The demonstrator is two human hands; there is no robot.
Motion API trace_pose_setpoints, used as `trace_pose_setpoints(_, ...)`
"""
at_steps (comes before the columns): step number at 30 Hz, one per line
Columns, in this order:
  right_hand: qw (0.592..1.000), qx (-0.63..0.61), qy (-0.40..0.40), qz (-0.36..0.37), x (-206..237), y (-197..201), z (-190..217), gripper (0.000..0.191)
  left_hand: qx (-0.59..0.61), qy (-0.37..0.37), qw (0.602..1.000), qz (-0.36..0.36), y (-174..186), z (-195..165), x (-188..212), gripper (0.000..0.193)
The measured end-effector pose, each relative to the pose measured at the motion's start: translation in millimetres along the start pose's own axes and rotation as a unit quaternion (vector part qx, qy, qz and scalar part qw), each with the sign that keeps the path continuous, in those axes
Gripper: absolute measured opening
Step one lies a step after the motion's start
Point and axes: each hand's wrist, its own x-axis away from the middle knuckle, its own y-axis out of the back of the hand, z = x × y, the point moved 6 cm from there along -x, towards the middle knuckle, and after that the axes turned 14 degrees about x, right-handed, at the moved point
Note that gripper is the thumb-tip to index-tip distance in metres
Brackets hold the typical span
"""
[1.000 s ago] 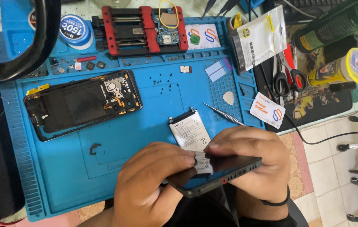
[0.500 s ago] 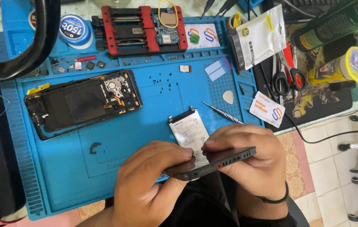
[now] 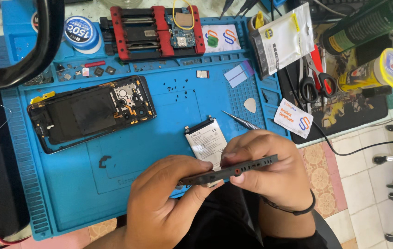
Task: The person holds a disassembled smartphone and repeatedly presses and adjusts a small black component on the motherboard near the camera module. The person rotates the phone to inspect different sides while continuing to press the component.
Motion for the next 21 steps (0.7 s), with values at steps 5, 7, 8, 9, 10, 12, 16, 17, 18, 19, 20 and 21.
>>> trace_pose_setpoints(5, 0.998, -0.059, -0.023, -0.002, 1.0, -2.2, -10.0, 0.019, 0.002, 0.016, 1.0, -0.005, -0.5, 0.7, -0.7, 0.02)
trace_pose_setpoints(7, 0.996, -0.078, -0.036, -0.008, 2.5, -3.1, -13.9, 0.019, -0.014, 0.025, 1.0, -0.013, -0.4, 1.2, -0.4, 0.02)
trace_pose_setpoints(8, 0.995, -0.089, -0.038, -0.008, 2.4, -3.5, -15.7, 0.018, -0.025, 0.026, 0.999, -0.018, -0.5, 1.5, -0.6, 0.021)
trace_pose_setpoints(9, 0.994, -0.099, -0.039, -0.009, 2.3, -3.8, -17.2, 0.018, -0.035, 0.027, 0.999, -0.023, -0.2, 1.6, -0.6, 0.022)
trace_pose_setpoints(10, 0.993, -0.114, -0.04, -0.003, 2.4, -4.9, -18.1, 0.016, -0.037, 0.029, 0.999, -0.025, -0.3, 1.7, -0.5, 0.022)
trace_pose_setpoints(12, 0.989, -0.143, -0.041, 0.009, 2.8, -6.9, -19.2, 0.014, -0.041, 0.034, 0.998, -0.027, -0.4, 1.4, -0.2, 0.022)
trace_pose_setpoints(16, 0.986, -0.158, -0.053, -0.006, 3.0, -8.2, -23.4, 0.012, -0.026, 0.033, 0.999, -0.032, -1.2, 0.0, -1.1, 0.022)
trace_pose_setpoints(17, 0.986, -0.158, -0.059, -0.009, 3.3, -8.4, -24.3, 0.012, -0.016, 0.047, 0.998, -0.033, -1.3, 0.9, -1.1, 0.023)
trace_pose_setpoints(18, 0.985, -0.157, -0.066, -0.011, 3.4, -8.7, -24.9, 0.012, -0.006, 0.061, 0.997, -0.035, -1.2, 1.6, -1.3, 0.023)
trace_pose_setpoints(19, 0.986, -0.152, -0.072, -0.013, 3.7, -8.7, -25.4, 0.012, -0.002, 0.064, 0.997, -0.034, -1.2, 1.1, -1.7, 0.024)
trace_pose_setpoints(20, 0.986, -0.147, -0.079, -0.015, 4.0, -8.6, -25.6, 0.013, 0.001, 0.067, 0.997, -0.034, -1.1, 0.6, -2.3, 0.024)
trace_pose_setpoints(21, 0.986, -0.142, -0.086, -0.017, 4.2, -8.4, -25.7, 0.014, 0.005, 0.071, 0.997, -0.033, -0.8, 0.2, -2.8, 0.025)
